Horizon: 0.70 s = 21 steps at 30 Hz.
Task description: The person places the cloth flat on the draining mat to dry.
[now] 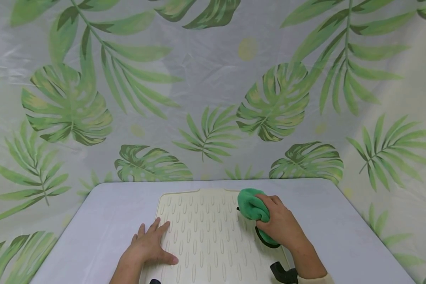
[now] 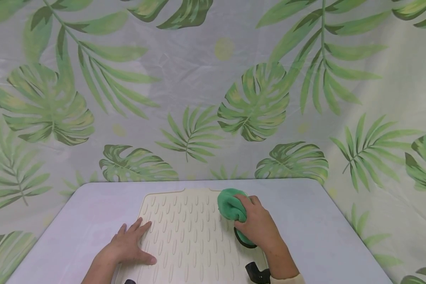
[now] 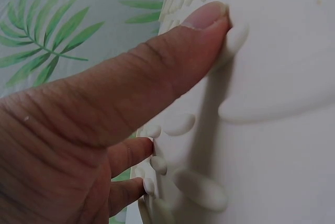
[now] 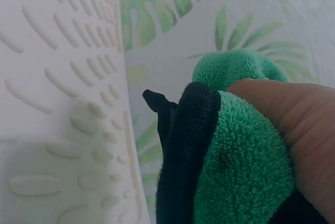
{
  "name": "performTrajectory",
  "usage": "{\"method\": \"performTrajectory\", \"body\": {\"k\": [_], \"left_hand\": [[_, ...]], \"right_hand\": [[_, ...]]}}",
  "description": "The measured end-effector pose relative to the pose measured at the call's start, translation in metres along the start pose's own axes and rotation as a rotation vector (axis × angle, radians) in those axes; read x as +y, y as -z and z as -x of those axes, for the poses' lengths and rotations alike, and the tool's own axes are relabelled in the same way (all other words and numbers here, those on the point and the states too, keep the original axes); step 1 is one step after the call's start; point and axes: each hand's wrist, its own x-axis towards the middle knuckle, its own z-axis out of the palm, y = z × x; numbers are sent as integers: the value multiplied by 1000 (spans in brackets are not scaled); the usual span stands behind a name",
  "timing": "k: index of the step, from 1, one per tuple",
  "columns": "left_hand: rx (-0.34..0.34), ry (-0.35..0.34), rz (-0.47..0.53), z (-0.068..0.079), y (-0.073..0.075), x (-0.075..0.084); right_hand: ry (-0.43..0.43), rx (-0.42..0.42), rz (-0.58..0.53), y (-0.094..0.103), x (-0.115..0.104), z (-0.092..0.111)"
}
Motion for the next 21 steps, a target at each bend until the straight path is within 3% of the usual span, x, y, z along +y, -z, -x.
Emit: {"method": "performTrajectory", "body": {"k": [12,21], "left_hand": [[2,-1,-8,0,0,1],[0,7,-8,0,0,0]], "right_hand": [[-7,-49,-25,-7,-8,-1],[48,-55,-36,-18,-14,0]]}}
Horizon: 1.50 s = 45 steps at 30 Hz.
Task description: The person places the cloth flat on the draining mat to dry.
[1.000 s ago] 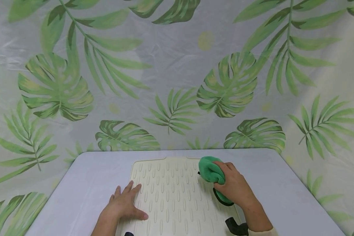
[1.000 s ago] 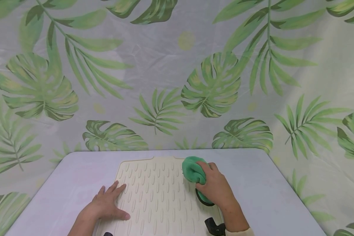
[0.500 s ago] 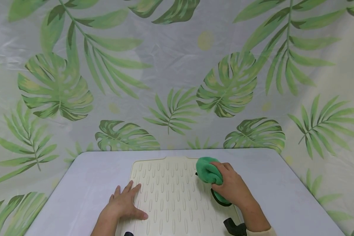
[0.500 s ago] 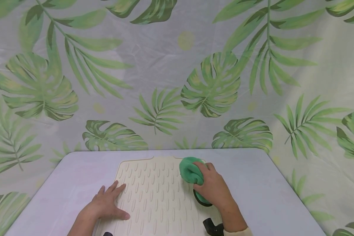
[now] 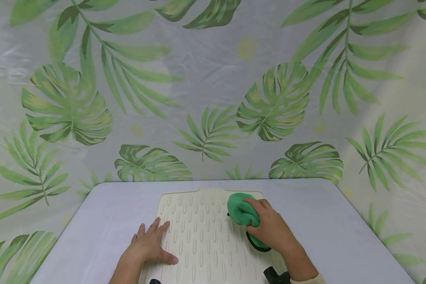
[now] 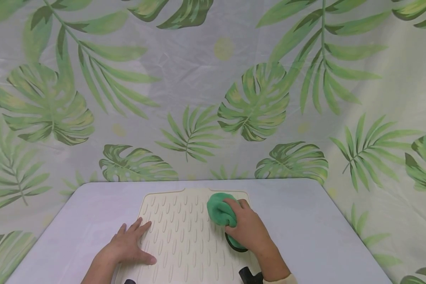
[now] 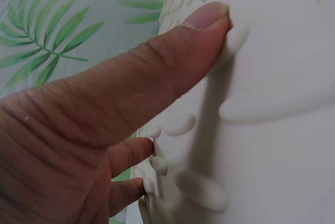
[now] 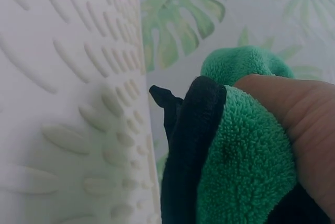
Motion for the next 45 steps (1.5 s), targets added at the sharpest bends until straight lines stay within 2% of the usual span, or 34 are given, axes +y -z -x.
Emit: {"method": "performTrajectory", "body": {"k": [8,23,30,35,40,45], "left_hand": [[-3,-2,-3,0,0,0],[-2,1,-1,1,0,1],[-2,2,1,1,0,1],[-3,1,2,1,0,1],[0,-5,-5,0,0,0],[-1,-6,-4,0,1,0]], "right_hand": [[24,29,23,-5,-2,-1],[56,74,-31,-18,-10,0],[20,83,-73,-25,-16,-1],[-10,59,-92,-28,-18,-1],[43,28,-75,-30,-18,-1],[115,35,-29,-31,-18,0]]}}
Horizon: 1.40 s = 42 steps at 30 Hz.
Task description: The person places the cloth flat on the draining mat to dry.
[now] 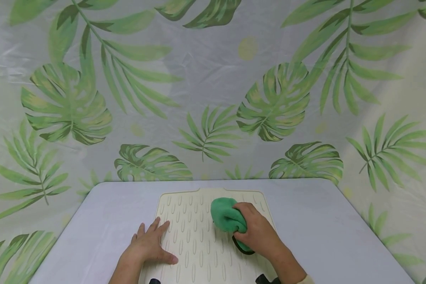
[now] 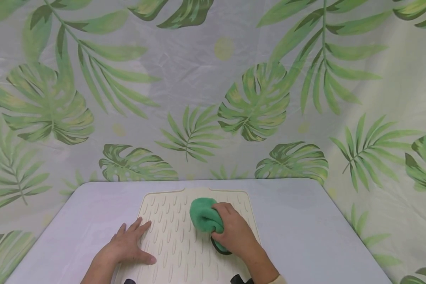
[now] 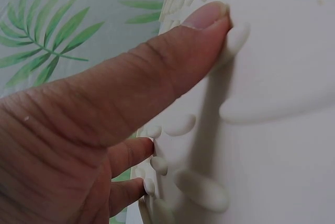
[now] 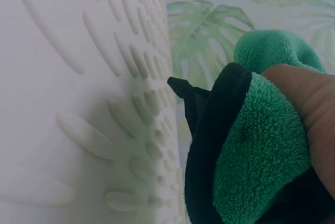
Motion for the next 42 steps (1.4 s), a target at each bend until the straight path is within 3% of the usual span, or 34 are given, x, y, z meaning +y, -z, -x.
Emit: {"method": "performTrajectory", "body": {"k": [8,15,19,33,42], "left_hand": [[2,4,4,1,1,1],[4,1,4,1,0,1],[6,1,7,1,0,0],[-6,15,-9,-2,-1,0],[-7,17,-13,-2,-1,1]], "right_hand": [[-10,26,-26,-5,-6,0],[4,180,19,-11,-5,0],[17,216,23,-11,-4,0],[104,193,52,-21,-2,2],[120,117,44,-27,0,2]]}}
